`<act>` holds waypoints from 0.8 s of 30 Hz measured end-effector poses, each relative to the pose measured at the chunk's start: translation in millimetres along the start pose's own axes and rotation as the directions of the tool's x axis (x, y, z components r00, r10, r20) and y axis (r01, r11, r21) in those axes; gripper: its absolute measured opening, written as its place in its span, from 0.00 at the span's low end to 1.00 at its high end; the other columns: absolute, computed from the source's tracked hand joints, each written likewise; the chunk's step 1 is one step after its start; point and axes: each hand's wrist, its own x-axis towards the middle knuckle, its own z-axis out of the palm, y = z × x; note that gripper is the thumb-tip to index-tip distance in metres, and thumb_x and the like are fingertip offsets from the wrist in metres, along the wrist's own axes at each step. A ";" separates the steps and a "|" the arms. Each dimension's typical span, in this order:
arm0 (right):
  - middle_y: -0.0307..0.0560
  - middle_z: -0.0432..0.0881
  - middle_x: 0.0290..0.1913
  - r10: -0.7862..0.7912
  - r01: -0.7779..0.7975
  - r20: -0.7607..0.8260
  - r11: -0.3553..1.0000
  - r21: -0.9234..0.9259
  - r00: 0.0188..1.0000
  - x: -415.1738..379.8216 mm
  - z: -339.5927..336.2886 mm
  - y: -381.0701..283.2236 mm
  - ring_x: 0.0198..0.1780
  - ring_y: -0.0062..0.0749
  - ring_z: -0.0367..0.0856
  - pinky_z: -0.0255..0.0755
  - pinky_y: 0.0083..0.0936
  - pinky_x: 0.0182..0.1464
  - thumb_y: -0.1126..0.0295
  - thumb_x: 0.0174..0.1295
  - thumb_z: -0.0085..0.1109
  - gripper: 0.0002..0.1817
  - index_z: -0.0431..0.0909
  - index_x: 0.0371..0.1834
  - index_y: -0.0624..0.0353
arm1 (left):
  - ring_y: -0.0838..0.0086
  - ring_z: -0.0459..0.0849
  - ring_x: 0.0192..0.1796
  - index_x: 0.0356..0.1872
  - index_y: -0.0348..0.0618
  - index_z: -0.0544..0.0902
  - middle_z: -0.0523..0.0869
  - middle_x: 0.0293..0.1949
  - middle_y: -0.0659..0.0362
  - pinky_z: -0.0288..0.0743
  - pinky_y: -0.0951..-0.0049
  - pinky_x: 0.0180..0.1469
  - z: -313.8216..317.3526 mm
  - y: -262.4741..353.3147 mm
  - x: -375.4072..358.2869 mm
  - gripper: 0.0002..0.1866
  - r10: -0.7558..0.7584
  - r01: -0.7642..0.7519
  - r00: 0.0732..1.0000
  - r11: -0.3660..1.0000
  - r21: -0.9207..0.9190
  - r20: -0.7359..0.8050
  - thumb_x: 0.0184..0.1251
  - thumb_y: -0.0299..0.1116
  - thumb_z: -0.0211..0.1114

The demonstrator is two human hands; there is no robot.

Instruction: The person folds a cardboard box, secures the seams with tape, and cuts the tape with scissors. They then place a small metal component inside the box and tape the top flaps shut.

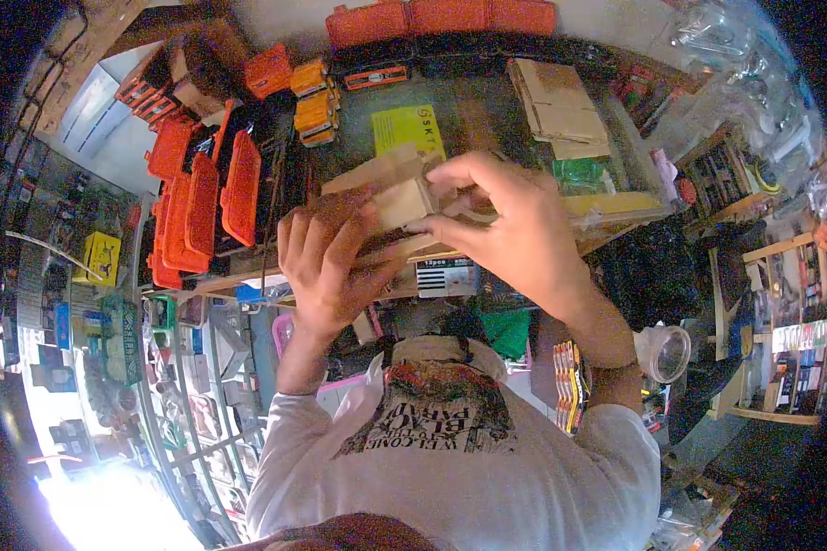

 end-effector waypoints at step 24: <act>0.38 0.88 0.35 0.327 -0.373 0.183 0.852 0.367 0.927 24.9 37.8 64.4 0.37 0.14 0.82 0.76 0.17 0.40 0.69 0.69 0.68 0.09 0.87 0.40 0.66 | 0.57 0.82 0.52 0.66 0.61 0.82 0.84 0.52 0.56 0.75 0.55 0.52 3.9 -13.3 8.4 0.33 -0.241 0.183 0.916 0.963 0.198 0.322 0.56 0.53 0.74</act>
